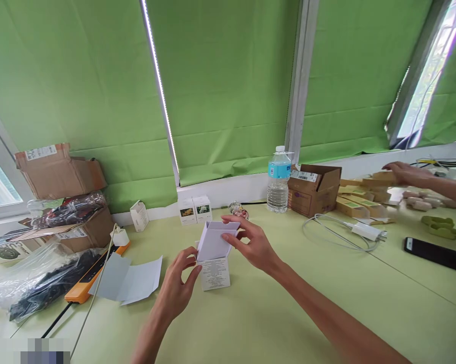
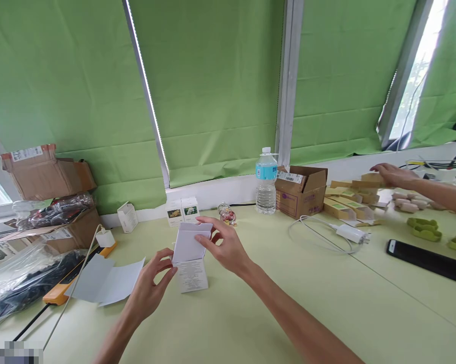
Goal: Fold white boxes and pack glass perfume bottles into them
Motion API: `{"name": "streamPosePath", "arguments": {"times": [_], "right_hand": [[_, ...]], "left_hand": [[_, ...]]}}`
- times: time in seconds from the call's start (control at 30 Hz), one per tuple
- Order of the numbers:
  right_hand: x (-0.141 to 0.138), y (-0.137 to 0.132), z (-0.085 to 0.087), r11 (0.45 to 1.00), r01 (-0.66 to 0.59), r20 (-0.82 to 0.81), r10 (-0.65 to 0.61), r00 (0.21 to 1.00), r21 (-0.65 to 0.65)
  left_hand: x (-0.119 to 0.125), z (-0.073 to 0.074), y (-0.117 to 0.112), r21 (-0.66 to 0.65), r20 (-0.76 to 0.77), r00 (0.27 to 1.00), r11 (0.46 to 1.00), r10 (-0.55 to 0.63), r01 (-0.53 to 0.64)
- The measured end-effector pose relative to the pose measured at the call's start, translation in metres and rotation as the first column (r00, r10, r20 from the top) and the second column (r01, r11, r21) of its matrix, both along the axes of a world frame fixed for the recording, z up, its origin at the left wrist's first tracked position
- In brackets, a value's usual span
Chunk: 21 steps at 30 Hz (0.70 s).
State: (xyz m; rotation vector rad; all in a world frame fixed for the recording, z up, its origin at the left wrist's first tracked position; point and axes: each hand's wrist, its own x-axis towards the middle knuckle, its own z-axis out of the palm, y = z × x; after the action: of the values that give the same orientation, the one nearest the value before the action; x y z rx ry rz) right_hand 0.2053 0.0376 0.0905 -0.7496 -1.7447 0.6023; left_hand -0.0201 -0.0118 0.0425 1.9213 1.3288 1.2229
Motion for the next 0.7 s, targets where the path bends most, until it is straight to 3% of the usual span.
{"name": "streamPosePath", "arguments": {"times": [0.33, 0.7], "right_hand": [[-0.007, -0.003, -0.004, 0.974, 0.094, 0.057, -0.107, 0.993, 0.205], [-0.014, -0.011, -0.006, 0.933, 0.146, 0.129, -0.197, 0.972, 0.329]], "left_hand": [[0.000, 0.000, -0.003, 0.065, -0.112, 0.993, 0.998, -0.020, 0.027], [0.001, 0.003, -0.003, 0.106, -0.161, 0.984, 0.990, -0.073, 0.091]]}}
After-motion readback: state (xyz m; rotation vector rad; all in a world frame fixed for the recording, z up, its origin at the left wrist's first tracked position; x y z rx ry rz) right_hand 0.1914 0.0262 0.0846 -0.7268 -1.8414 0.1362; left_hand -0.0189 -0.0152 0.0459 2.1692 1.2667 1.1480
